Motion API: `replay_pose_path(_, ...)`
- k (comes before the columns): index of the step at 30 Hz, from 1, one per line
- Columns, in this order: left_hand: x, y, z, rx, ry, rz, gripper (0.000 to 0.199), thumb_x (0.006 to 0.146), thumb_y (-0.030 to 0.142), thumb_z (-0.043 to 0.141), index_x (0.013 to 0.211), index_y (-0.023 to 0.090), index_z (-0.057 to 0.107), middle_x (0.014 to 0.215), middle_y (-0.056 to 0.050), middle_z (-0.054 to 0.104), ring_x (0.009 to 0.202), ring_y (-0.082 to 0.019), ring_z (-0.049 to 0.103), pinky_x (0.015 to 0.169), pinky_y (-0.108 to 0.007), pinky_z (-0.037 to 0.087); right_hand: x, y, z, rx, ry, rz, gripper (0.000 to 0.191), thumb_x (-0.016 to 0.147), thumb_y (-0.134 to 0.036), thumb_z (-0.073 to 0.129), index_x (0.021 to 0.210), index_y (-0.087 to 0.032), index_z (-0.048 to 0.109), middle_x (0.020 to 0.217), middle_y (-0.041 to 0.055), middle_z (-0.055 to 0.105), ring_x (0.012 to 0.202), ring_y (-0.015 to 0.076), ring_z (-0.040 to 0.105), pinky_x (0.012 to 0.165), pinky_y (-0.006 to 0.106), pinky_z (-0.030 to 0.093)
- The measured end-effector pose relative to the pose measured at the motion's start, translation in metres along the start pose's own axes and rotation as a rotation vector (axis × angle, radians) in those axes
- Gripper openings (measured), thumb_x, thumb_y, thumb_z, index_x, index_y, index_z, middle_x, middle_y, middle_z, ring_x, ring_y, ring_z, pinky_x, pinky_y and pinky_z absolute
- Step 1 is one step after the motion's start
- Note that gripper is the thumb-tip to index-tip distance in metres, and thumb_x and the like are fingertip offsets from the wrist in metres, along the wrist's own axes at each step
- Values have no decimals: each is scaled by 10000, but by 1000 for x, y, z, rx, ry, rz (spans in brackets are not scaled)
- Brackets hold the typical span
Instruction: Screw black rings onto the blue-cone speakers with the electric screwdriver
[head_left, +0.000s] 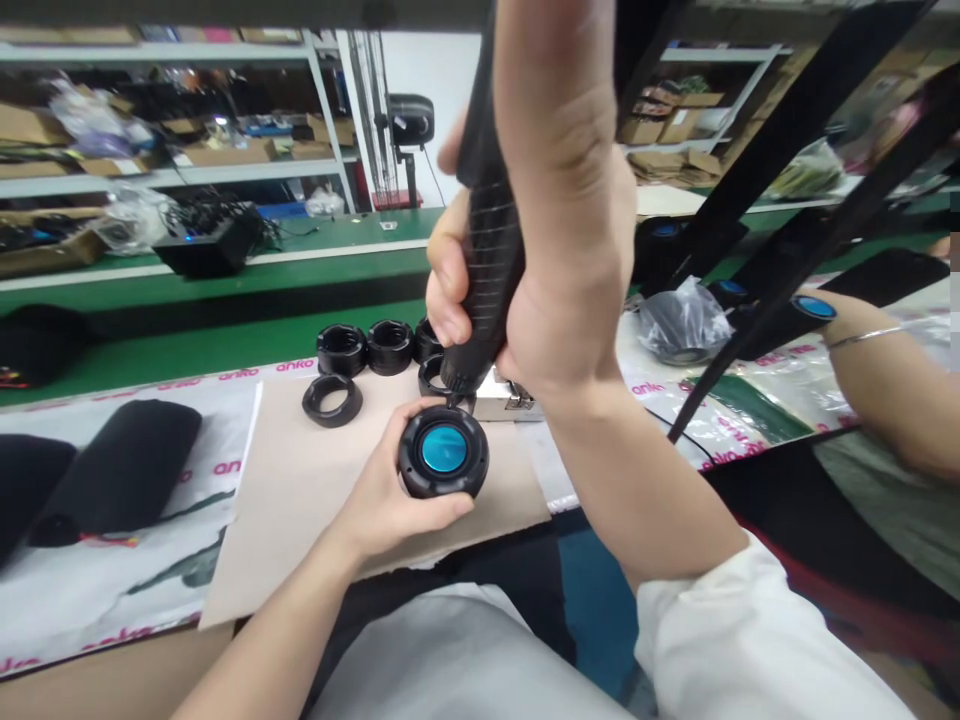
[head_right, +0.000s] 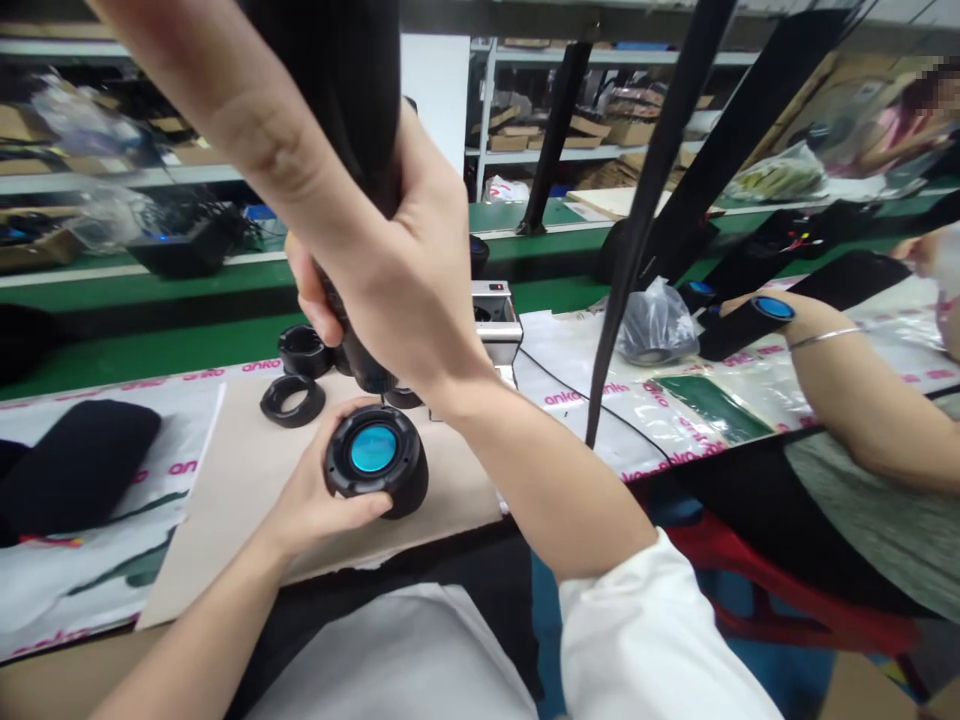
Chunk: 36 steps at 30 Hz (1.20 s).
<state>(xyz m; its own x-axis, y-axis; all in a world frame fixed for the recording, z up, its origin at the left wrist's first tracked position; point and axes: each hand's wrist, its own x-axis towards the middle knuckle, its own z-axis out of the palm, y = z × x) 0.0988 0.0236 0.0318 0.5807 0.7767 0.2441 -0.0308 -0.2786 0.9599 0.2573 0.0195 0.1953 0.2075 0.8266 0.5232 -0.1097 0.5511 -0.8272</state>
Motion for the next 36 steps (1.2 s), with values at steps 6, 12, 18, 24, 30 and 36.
replay_pose_path(6,1,0,0,25,5,1,841,658,400,963,1355,247,520,1294,-92,725,1191,-320,722,1032,-439,576,-2,23,-2,17,-161,-100,129,1023,-268,564,896,-256,572,569,-47,488,432,152,494,392,270,407)
replay_pose_path(12,2,-3,0,68,45,-23,877,634,440,965,1351,242,501,1246,-87,732,1145,-322,734,998,-449,585,1,29,4,73,-193,-34,179,984,-325,641,838,-262,557,510,-62,429,391,151,469,354,268,333)
replay_pose_path(18,1,-7,1,78,36,16,873,642,426,966,1362,261,500,1303,-82,707,1201,-315,715,1043,-448,567,5,36,2,118,-193,33,351,891,-601,736,867,-279,600,487,-64,432,395,164,431,355,300,345)
replay_pose_path(24,-1,-6,1,49,40,4,855,655,414,960,1361,248,508,1272,-86,718,1167,-312,726,1009,-432,583,7,31,-7,130,-314,12,183,1013,-354,617,873,-243,576,518,-68,502,401,143,464,380,275,396)
replay_pose_path(30,-2,-2,3,8,30,-25,849,659,395,963,1372,249,527,1282,-92,718,1162,-316,729,968,-403,599,4,37,-53,15,215,-167,395,862,-597,786,813,-265,577,532,-80,460,387,102,389,360,292,308)
replay_pose_path(36,-1,-6,0,-4,45,-30,834,664,402,959,1365,240,536,1293,-105,716,1179,-323,723,1000,-412,584,-5,81,-83,-157,421,-117,486,851,-651,784,780,-275,485,478,-98,480,331,110,398,343,295,267)
